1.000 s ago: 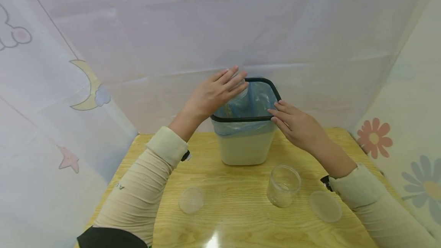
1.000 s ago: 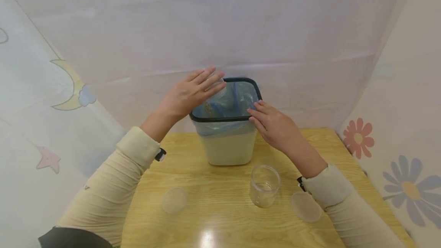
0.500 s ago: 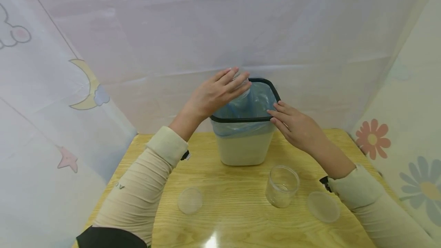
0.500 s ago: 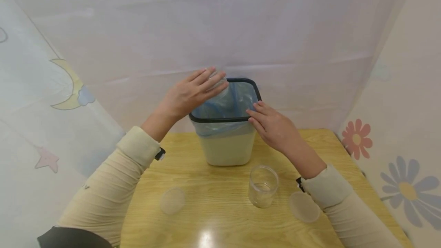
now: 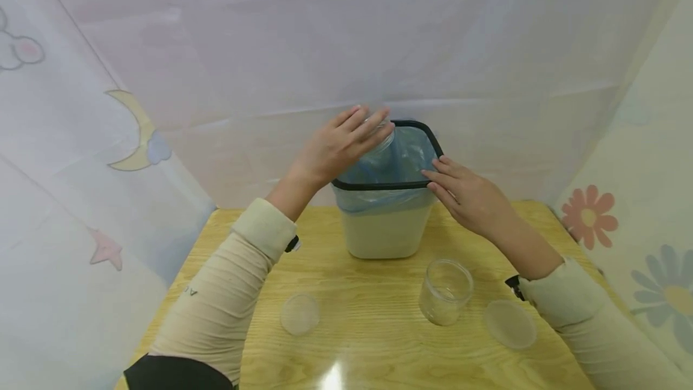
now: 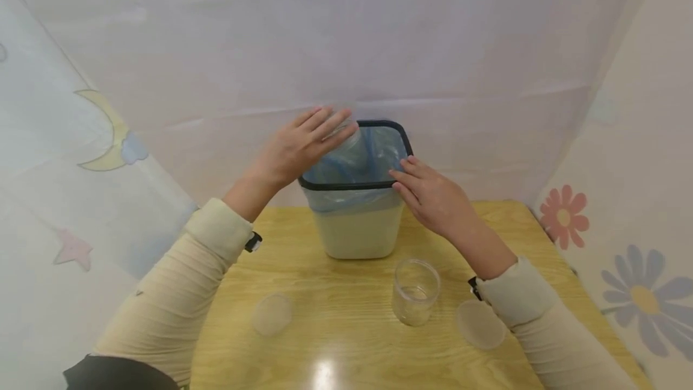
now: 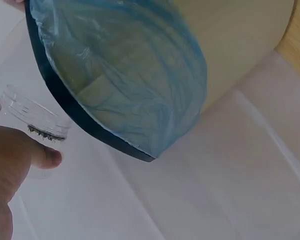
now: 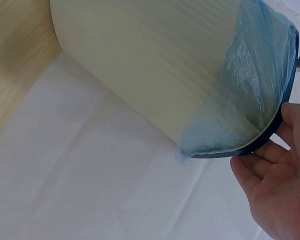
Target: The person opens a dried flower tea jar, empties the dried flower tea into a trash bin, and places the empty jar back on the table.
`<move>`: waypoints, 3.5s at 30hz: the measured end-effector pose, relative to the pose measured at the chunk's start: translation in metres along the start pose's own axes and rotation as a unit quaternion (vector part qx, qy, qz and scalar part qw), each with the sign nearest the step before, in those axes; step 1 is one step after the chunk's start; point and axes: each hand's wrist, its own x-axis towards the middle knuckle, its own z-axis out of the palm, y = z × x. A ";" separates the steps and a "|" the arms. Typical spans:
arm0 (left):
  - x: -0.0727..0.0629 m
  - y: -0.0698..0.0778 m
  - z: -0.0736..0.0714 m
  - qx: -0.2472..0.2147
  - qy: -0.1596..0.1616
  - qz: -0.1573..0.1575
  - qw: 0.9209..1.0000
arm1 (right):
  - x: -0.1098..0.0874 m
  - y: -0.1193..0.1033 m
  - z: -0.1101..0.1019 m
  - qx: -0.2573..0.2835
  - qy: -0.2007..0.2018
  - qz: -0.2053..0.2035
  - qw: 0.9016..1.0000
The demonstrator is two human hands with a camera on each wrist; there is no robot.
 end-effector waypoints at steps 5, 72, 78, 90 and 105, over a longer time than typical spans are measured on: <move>-0.007 -0.002 0.003 -0.053 -0.004 -0.037 0.998 | 0.003 -0.002 0.000 0.000 -0.007 0.001 1.000; -0.024 -0.005 -0.005 0.034 -0.058 0.044 0.997 | 0.009 -0.004 0.009 0.016 -0.013 0.008 1.000; -0.023 -0.008 0.000 0.019 -0.030 0.032 0.999 | 0.009 -0.003 0.008 0.016 -0.012 0.006 1.000; -0.035 -0.010 0.002 -0.358 -0.127 -0.248 0.891 | 0.013 0.000 0.009 0.016 -0.039 0.014 0.999; -0.056 -0.009 -0.010 -0.586 -0.130 -0.428 0.675 | 0.012 -0.003 0.005 0.017 -0.009 0.007 1.000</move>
